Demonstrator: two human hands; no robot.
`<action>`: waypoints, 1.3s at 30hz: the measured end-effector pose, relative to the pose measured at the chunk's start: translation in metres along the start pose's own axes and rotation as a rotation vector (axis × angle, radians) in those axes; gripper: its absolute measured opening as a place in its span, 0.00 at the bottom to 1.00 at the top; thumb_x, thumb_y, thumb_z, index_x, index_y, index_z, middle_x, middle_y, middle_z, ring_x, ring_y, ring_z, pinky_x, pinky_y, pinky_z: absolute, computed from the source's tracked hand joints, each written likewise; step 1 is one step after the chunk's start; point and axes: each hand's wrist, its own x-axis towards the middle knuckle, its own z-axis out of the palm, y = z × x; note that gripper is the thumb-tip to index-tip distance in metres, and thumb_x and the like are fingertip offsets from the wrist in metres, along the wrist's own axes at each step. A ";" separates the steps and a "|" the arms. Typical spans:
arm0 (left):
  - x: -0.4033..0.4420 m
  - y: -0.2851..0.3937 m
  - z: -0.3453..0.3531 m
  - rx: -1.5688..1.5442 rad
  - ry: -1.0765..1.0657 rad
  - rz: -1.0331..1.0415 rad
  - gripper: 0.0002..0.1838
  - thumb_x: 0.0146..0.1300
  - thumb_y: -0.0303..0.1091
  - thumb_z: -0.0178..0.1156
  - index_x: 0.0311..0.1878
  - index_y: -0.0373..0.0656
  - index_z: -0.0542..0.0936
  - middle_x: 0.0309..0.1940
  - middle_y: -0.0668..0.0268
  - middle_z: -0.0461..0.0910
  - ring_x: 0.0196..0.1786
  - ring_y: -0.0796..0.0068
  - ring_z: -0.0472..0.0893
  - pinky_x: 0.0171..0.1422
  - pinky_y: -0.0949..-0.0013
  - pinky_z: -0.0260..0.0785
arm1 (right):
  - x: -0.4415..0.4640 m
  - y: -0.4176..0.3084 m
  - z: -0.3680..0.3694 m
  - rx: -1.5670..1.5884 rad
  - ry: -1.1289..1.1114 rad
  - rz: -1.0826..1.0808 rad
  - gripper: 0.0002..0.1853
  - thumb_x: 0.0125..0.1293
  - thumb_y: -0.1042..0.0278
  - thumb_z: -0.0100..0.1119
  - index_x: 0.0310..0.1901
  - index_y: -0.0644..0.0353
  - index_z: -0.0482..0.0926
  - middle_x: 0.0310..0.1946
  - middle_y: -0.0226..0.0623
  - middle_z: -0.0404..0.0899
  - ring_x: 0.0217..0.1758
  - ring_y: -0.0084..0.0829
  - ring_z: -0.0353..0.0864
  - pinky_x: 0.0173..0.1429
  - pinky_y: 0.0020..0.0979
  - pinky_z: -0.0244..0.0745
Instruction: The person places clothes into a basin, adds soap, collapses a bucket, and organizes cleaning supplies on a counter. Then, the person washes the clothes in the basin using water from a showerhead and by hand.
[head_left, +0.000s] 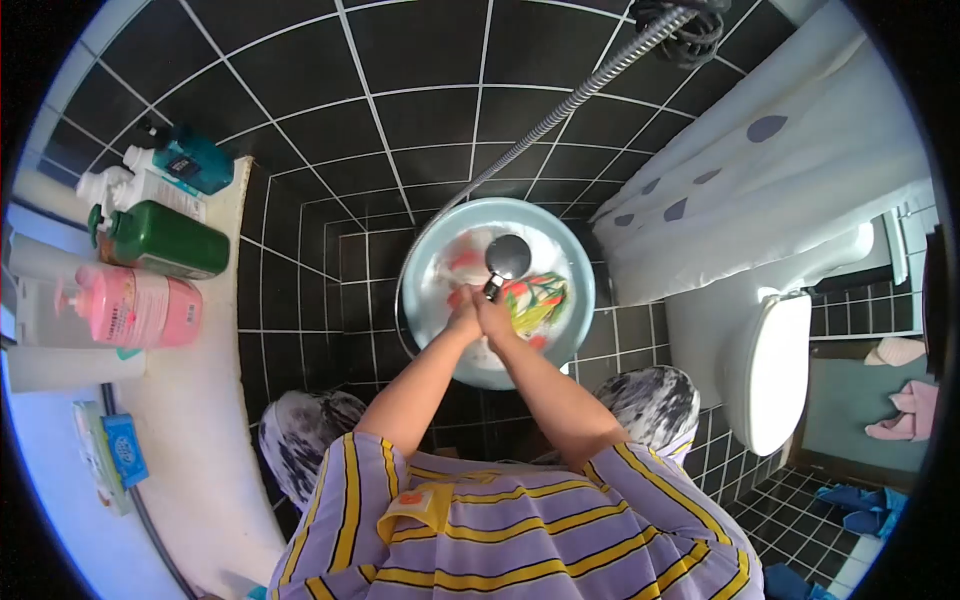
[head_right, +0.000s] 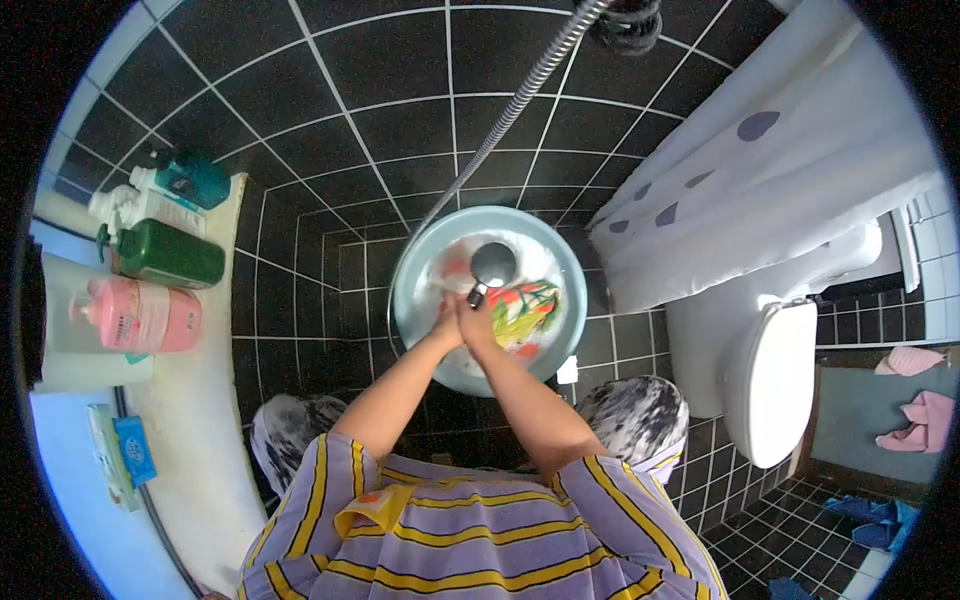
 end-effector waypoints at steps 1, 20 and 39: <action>-0.007 0.006 0.015 -0.051 0.013 0.042 0.40 0.63 0.48 0.59 0.73 0.41 0.55 0.62 0.44 0.73 0.62 0.45 0.77 0.63 0.52 0.69 | -0.004 -0.015 -0.021 -0.108 0.014 0.049 0.24 0.68 0.53 0.56 0.54 0.66 0.71 0.44 0.46 0.81 0.46 0.36 0.81 0.52 0.36 0.73; 0.102 0.035 0.013 -2.118 -0.365 0.049 0.24 0.72 0.46 0.43 0.62 0.39 0.71 0.55 0.57 0.76 0.56 0.60 0.76 0.63 0.55 0.71 | -0.077 -0.081 -0.086 -0.421 -0.368 -0.006 0.26 0.71 0.58 0.53 0.62 0.64 0.59 0.33 0.44 0.79 0.26 0.33 0.83 0.33 0.33 0.79; 0.032 0.043 -0.002 -1.552 -0.236 -0.214 0.23 0.72 0.54 0.45 0.50 0.46 0.78 0.40 0.63 0.83 0.44 0.65 0.82 0.46 0.56 0.78 | -0.049 -0.071 -0.076 -0.201 -0.386 0.123 0.23 0.71 0.59 0.55 0.60 0.61 0.62 0.34 0.37 0.75 0.23 0.29 0.79 0.31 0.32 0.79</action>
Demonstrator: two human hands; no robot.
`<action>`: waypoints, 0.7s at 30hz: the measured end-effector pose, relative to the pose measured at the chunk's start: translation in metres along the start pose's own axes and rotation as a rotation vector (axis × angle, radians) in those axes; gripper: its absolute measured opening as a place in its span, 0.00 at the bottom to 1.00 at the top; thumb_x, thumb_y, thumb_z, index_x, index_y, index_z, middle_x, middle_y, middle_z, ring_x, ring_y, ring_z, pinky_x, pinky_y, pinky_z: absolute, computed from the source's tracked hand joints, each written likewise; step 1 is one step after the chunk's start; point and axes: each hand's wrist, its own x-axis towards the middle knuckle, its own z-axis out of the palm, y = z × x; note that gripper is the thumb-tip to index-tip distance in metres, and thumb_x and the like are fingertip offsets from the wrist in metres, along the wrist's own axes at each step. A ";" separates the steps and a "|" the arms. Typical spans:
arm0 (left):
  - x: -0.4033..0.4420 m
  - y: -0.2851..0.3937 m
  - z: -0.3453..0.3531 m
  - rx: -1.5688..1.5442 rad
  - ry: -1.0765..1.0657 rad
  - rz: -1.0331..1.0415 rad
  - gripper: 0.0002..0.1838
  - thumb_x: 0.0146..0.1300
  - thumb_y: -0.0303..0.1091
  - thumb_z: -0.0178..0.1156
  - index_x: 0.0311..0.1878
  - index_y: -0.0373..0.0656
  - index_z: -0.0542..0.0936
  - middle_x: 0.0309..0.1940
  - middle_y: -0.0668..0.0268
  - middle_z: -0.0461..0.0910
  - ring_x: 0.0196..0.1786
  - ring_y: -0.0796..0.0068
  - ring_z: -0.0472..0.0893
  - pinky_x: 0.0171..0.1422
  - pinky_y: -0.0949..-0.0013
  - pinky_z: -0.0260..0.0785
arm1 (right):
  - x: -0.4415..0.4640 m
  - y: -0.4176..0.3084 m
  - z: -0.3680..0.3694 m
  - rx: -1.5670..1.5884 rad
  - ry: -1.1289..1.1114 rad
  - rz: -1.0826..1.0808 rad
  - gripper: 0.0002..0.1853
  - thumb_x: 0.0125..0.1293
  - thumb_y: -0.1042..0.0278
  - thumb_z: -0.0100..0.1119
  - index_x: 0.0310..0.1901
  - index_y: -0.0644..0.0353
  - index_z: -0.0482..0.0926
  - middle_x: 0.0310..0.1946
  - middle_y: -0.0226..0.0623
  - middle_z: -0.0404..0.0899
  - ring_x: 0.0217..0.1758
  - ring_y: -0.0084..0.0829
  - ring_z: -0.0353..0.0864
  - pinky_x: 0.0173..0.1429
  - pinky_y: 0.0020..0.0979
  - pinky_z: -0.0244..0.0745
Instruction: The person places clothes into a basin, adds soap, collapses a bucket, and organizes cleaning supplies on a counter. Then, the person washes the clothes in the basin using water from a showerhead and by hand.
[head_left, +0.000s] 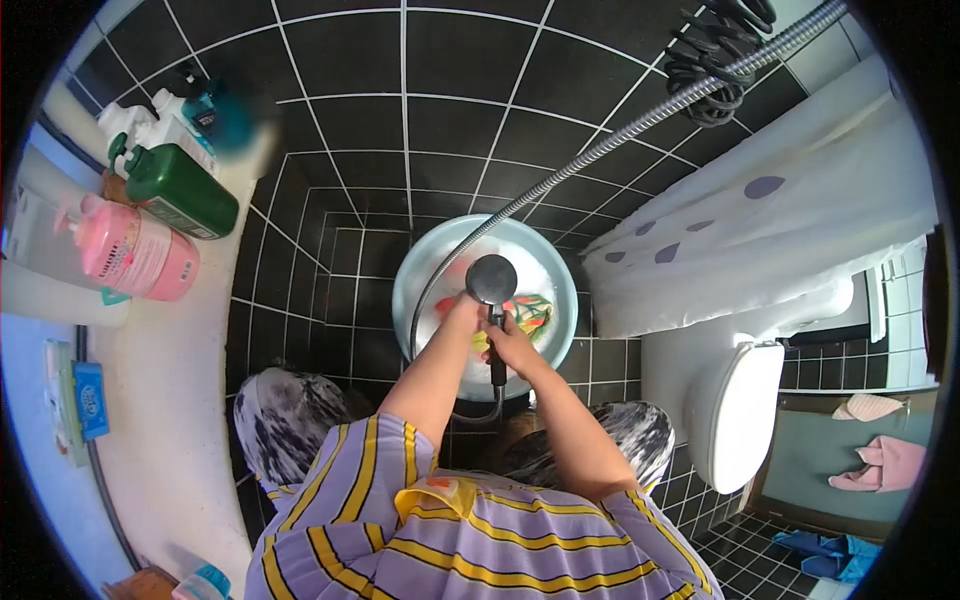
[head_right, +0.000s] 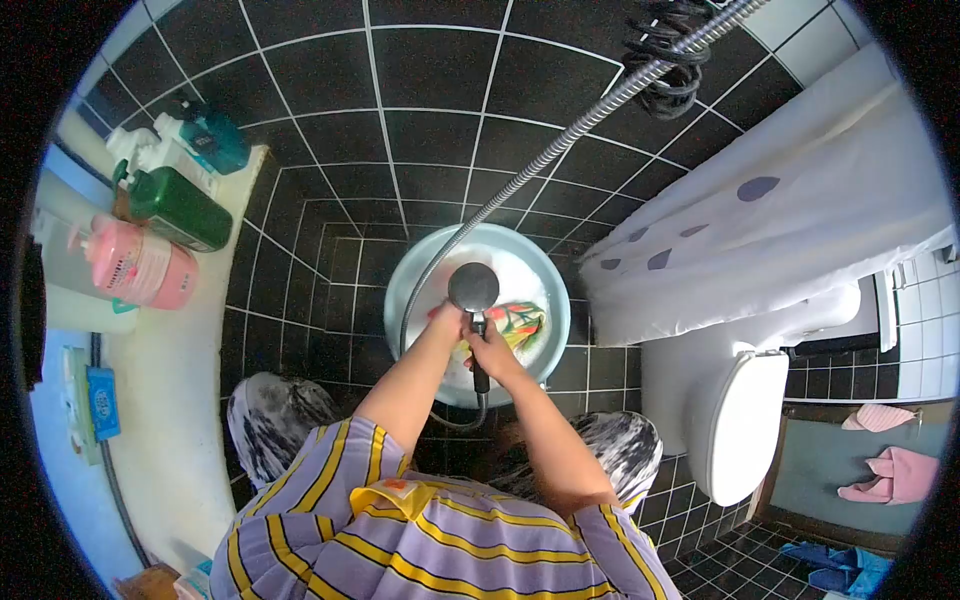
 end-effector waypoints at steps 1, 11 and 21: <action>-0.004 -0.006 -0.006 0.029 0.022 -0.022 0.22 0.72 0.55 0.46 0.49 0.47 0.79 0.37 0.66 0.82 0.42 0.66 0.82 0.44 0.57 0.77 | 0.004 0.001 0.000 0.021 0.010 0.002 0.24 0.71 0.59 0.55 0.61 0.61 0.62 0.35 0.38 0.76 0.23 0.29 0.79 0.31 0.32 0.79; -0.125 -0.003 0.014 0.569 -0.044 -0.034 0.37 0.71 0.72 0.33 0.64 0.52 0.71 0.48 0.66 0.81 0.49 0.72 0.81 0.54 0.63 0.75 | 0.025 0.008 0.004 0.156 -0.068 0.019 0.28 0.74 0.47 0.52 0.63 0.61 0.63 0.40 0.41 0.79 0.37 0.31 0.83 0.42 0.36 0.83; -0.162 -0.009 0.006 0.775 0.014 0.245 0.32 0.75 0.61 0.39 0.72 0.49 0.61 0.51 0.65 0.77 0.47 0.76 0.80 0.44 0.70 0.72 | -0.004 -0.019 0.017 0.308 -0.130 -0.092 0.23 0.73 0.51 0.56 0.58 0.61 0.72 0.43 0.38 0.78 0.45 0.30 0.81 0.51 0.37 0.80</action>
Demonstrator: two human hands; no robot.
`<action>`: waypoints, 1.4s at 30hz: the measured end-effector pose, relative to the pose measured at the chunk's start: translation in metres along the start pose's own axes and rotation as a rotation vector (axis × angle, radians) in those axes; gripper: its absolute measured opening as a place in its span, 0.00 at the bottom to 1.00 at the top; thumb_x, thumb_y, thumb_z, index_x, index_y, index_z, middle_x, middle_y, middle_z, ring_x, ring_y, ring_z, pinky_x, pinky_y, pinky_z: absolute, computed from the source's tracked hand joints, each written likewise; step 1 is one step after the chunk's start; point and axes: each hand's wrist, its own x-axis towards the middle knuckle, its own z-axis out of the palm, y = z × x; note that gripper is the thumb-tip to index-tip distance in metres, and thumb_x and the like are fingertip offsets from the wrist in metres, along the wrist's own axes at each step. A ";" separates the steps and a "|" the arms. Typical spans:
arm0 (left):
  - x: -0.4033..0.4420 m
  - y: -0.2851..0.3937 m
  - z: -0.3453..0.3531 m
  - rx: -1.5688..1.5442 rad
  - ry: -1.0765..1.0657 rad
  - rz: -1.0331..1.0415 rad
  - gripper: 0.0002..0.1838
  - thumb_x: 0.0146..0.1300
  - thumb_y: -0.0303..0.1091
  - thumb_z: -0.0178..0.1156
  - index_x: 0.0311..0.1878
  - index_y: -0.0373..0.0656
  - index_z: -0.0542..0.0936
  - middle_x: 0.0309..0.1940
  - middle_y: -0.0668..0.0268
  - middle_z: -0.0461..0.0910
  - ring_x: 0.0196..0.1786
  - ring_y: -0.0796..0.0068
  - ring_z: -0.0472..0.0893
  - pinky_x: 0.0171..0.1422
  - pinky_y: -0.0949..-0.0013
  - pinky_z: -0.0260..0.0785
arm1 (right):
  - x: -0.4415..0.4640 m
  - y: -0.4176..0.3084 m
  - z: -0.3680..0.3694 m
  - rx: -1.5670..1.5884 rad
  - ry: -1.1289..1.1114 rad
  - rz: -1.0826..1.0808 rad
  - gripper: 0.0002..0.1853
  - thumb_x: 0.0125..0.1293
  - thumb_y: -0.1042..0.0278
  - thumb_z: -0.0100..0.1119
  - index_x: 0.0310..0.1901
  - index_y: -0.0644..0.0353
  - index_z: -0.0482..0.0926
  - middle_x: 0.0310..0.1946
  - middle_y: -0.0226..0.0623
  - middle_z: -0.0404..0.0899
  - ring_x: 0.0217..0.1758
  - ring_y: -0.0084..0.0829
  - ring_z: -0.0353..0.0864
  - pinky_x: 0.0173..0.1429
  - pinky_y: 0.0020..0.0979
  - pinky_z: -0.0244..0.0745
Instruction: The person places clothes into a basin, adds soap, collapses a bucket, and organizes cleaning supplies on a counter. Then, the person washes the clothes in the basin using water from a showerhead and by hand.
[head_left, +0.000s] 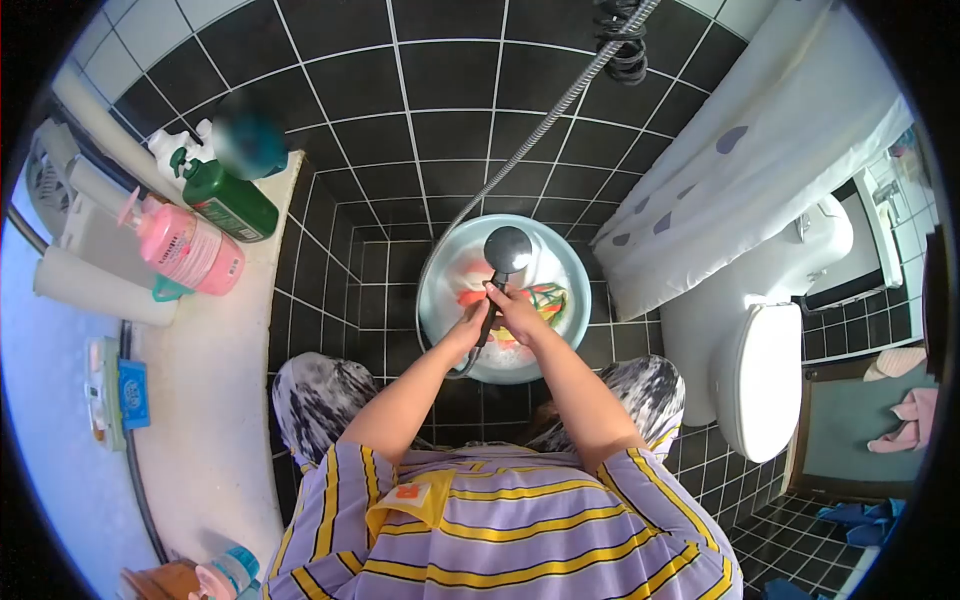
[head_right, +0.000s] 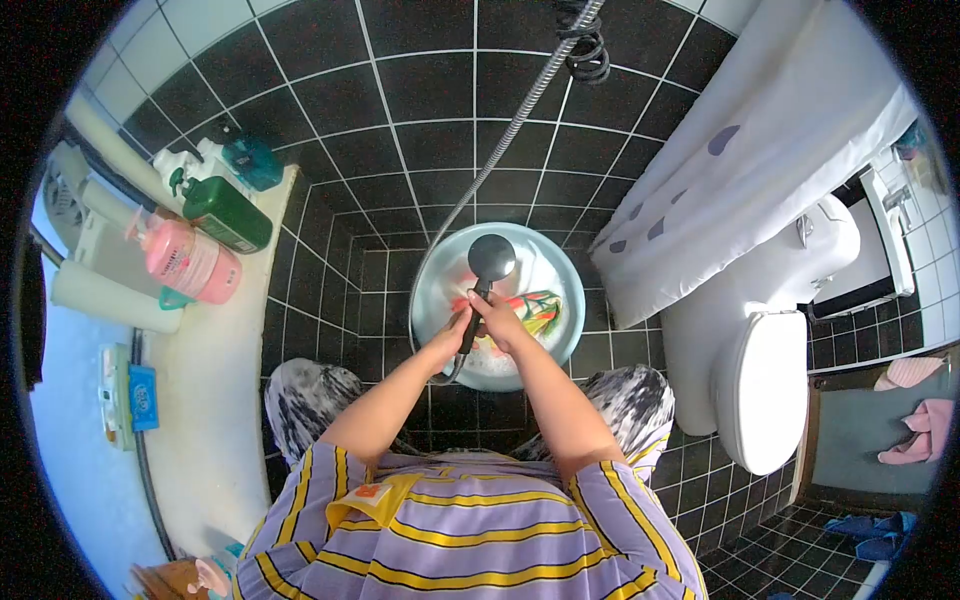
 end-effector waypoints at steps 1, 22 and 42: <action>-0.002 -0.002 0.003 0.016 0.034 0.077 0.31 0.76 0.59 0.41 0.73 0.49 0.60 0.51 0.65 0.77 0.45 0.76 0.79 0.43 0.71 0.71 | -0.001 -0.001 0.000 0.026 -0.006 -0.009 0.23 0.73 0.51 0.56 0.58 0.61 0.72 0.43 0.37 0.78 0.46 0.30 0.81 0.52 0.37 0.80; -0.008 -0.007 0.019 0.116 0.080 0.121 0.40 0.75 0.52 0.49 0.80 0.51 0.41 0.35 0.66 0.73 0.30 0.78 0.70 0.33 0.73 0.65 | -0.005 0.000 -0.010 0.237 0.075 0.018 0.15 0.72 0.51 0.57 0.48 0.53 0.74 0.41 0.30 0.79 0.46 0.28 0.79 0.54 0.38 0.74; -0.049 0.045 0.003 0.136 0.032 0.221 0.21 0.79 0.42 0.45 0.68 0.45 0.62 0.28 0.71 0.70 0.29 0.80 0.71 0.36 0.74 0.67 | -0.047 -0.005 0.001 0.287 -0.063 -0.172 0.29 0.70 0.58 0.61 0.69 0.57 0.66 0.63 0.36 0.74 0.66 0.29 0.72 0.70 0.34 0.67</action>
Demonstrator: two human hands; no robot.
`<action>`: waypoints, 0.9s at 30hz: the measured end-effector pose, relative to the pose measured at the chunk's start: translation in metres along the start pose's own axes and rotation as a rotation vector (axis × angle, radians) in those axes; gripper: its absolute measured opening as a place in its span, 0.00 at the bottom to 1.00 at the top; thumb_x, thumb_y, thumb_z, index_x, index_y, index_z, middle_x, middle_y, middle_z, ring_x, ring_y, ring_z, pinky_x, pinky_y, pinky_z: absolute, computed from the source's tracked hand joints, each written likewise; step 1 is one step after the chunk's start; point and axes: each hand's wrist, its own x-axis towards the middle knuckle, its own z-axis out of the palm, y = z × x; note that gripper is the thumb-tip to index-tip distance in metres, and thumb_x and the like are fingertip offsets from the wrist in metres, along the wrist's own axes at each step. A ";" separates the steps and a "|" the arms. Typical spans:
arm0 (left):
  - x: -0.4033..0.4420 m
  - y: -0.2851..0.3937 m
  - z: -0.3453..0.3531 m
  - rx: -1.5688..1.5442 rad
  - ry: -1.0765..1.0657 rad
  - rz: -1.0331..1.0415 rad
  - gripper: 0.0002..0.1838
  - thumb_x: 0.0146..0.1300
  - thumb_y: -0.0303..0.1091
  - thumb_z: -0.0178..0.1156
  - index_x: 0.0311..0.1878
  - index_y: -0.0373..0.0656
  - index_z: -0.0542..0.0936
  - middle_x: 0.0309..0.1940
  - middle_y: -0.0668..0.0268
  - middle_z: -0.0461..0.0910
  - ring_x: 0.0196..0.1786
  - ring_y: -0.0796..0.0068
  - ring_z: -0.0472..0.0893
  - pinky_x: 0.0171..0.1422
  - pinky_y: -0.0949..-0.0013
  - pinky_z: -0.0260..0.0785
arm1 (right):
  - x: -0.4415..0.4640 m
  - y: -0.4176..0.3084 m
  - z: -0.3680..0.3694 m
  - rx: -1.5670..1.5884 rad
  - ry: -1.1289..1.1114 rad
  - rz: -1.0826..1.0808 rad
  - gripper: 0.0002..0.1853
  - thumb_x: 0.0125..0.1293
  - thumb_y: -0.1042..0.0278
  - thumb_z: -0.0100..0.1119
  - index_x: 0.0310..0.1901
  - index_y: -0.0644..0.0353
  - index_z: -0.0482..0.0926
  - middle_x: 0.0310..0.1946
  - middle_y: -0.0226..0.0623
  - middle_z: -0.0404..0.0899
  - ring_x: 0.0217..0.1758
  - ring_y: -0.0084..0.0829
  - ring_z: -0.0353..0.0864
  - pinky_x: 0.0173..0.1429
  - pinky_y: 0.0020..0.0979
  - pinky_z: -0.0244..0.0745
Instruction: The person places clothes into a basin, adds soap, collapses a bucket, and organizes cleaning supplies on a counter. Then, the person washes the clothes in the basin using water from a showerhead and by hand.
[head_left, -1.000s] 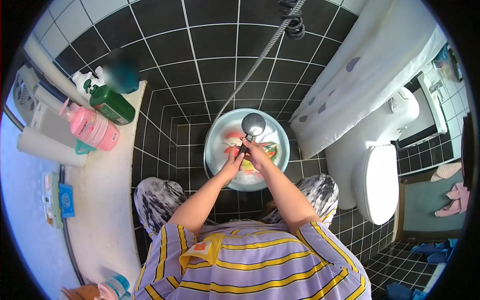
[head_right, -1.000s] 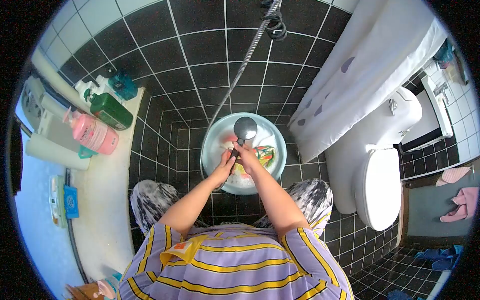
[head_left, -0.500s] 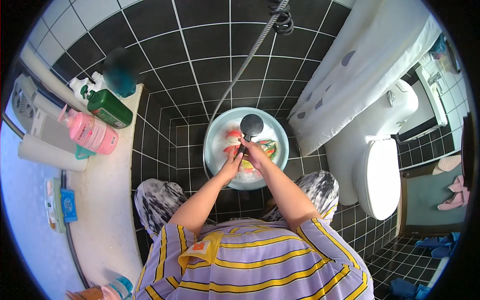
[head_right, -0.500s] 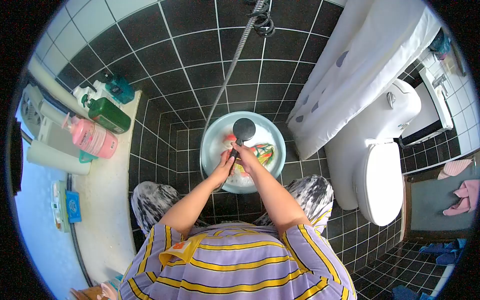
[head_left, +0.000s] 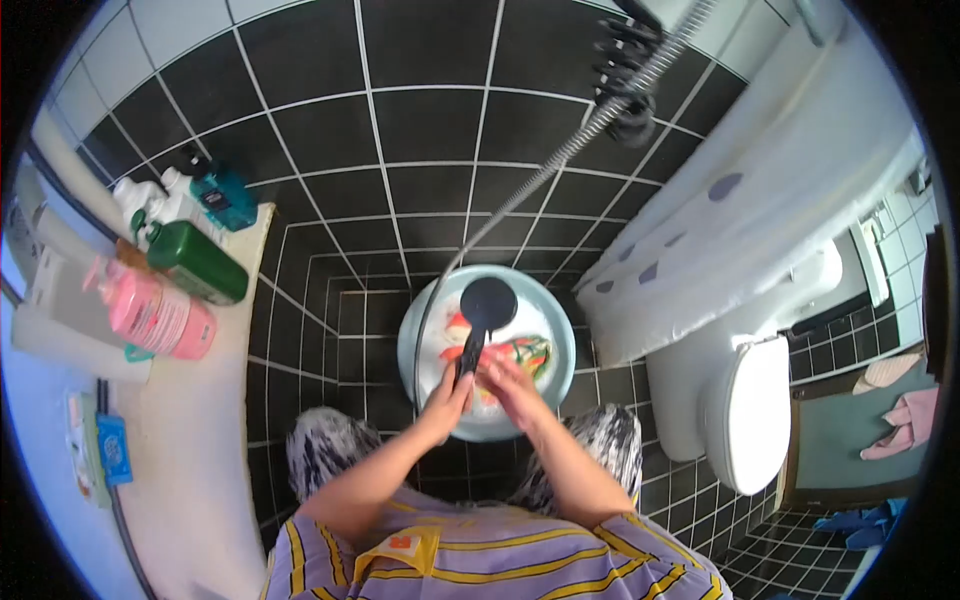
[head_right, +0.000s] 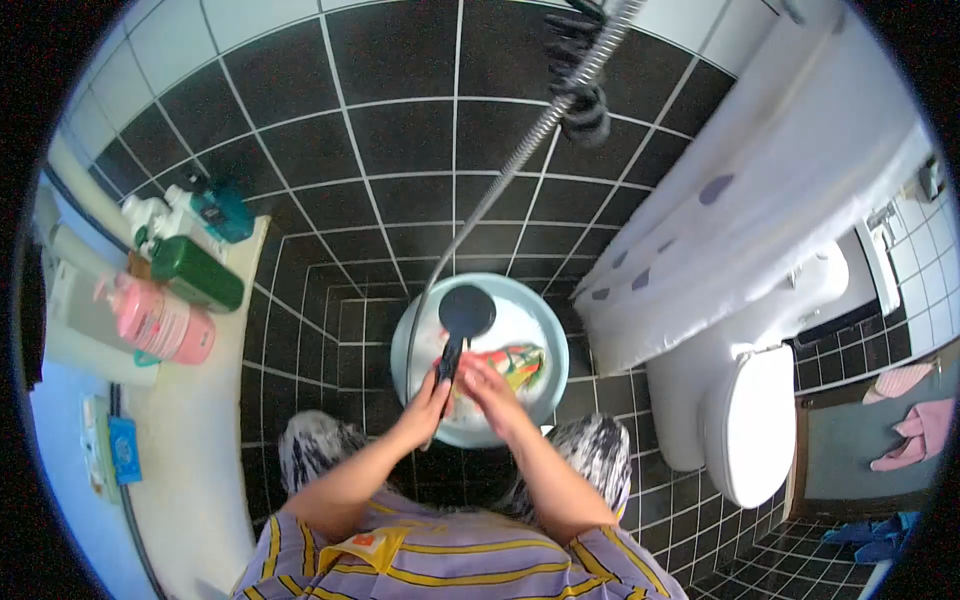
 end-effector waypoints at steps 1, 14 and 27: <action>0.006 -0.008 0.001 0.081 0.043 -0.013 0.19 0.78 0.38 0.45 0.68 0.44 0.62 0.27 0.70 0.71 0.29 0.78 0.72 0.36 0.72 0.68 | 0.008 0.001 0.002 -0.010 -0.013 0.006 0.27 0.69 0.65 0.61 0.67 0.59 0.68 0.60 0.36 0.76 0.64 0.27 0.74 0.68 0.33 0.69; -0.012 0.034 -0.006 0.220 0.150 0.169 0.33 0.70 0.34 0.58 0.73 0.38 0.56 0.54 0.45 0.78 0.54 0.44 0.81 0.55 0.59 0.74 | 0.014 -0.014 0.021 0.222 0.014 0.260 0.15 0.67 0.73 0.62 0.55 0.60 0.78 0.46 0.28 0.82 0.47 0.22 0.79 0.51 0.26 0.74; -0.094 0.297 0.013 -0.143 0.101 0.295 0.33 0.66 0.24 0.62 0.69 0.35 0.56 0.51 0.56 0.79 0.53 0.69 0.82 0.59 0.66 0.73 | -0.090 -0.280 0.190 -0.154 -0.094 0.064 0.11 0.64 0.75 0.66 0.47 0.61 0.81 0.38 0.28 0.83 0.43 0.20 0.80 0.51 0.26 0.74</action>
